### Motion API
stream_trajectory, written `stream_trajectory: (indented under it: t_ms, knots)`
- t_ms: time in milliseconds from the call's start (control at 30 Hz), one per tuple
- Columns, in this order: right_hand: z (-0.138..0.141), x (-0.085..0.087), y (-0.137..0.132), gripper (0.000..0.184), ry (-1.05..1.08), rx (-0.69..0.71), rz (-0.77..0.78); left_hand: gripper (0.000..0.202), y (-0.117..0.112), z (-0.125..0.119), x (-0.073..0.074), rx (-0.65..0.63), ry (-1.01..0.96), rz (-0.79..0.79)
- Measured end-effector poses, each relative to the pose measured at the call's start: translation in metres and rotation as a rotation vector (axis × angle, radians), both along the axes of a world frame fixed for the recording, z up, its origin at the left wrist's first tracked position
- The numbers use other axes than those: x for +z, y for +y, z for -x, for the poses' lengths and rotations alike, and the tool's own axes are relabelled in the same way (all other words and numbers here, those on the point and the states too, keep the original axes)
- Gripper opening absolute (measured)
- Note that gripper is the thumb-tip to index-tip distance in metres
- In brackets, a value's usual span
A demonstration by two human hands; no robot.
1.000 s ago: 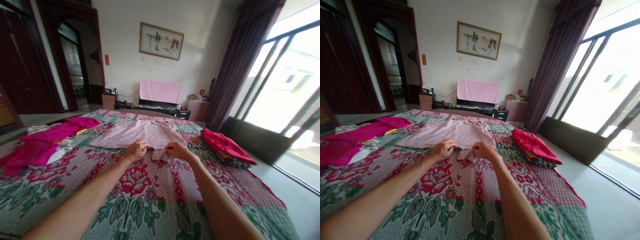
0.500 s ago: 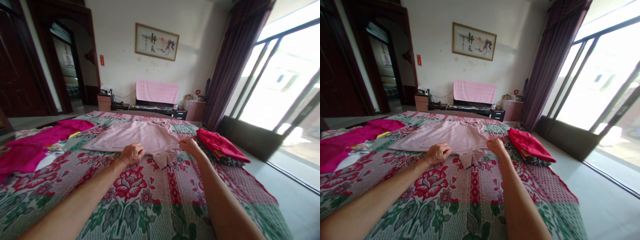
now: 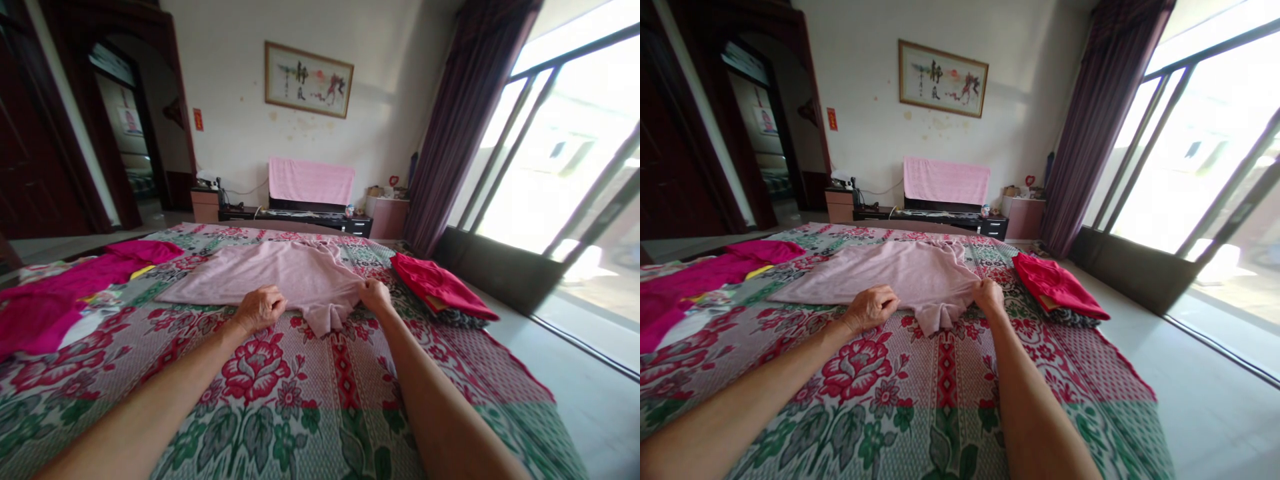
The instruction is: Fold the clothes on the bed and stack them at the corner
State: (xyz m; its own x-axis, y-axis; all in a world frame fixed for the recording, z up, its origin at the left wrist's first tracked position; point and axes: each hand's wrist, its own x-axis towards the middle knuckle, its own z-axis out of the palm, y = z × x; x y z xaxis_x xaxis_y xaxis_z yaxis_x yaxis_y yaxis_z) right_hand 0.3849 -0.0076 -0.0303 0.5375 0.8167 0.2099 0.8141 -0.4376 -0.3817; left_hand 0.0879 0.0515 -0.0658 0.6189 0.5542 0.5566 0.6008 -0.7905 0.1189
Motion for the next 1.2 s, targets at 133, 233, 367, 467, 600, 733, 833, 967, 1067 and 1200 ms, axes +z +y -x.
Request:
stream_trajectory:
  t_ms: [133, 233, 367, 467, 600, 733, 833, 967, 1067, 1200]
  knots:
    - [-0.001, -0.003, 0.003, 0.038, 0.079, -0.042, -0.087, 0.027, 0.001, 0.000, -0.001, -0.009, -0.025, 0.003]
    - [0.000, -0.004, -0.001, 0.032, 0.067, -0.061, -0.079, 0.025, 0.000, 0.000, -0.001, -0.007, -0.037, 0.011]
    - [0.001, -0.004, -0.007, 0.028, 0.000, -0.027, 0.052, 0.023, -0.001, 0.000, 0.000, 0.002, -0.027, 0.009]
    - [0.000, -0.003, -0.004, 0.032, -0.006, -0.036, 0.067, 0.019, -0.002, 0.000, 0.001, -0.011, -0.021, -0.048]
    - [-0.008, 0.002, 0.014, 0.037, 0.010, 0.010, -0.016, 0.015, 0.000, -0.001, -0.001, 0.026, -0.031, -0.100]
    - [-0.017, 0.009, 0.048, 0.033, 0.009, 0.064, -0.047, 0.022, 0.002, -0.002, -0.003, 0.084, 0.002, -0.052]
    - [-0.020, 0.011, 0.074, 0.034, 0.014, 0.096, -0.043, 0.023, 0.002, -0.002, -0.003, 0.081, 0.026, -0.043]
    - [-0.022, 0.005, 0.105, 0.036, 0.027, 0.109, -0.036, 0.022, 0.002, -0.003, -0.002, 0.073, 0.040, -0.049]
    - [-0.022, -0.002, 0.125, 0.033, 0.026, 0.119, -0.015, 0.022, 0.000, -0.003, -0.001, 0.083, 0.043, -0.035]
    - [-0.017, -0.011, 0.148, 0.045, -0.001, 0.182, 0.040, 0.021, -0.002, -0.003, 0.001, 0.088, 0.045, -0.019]
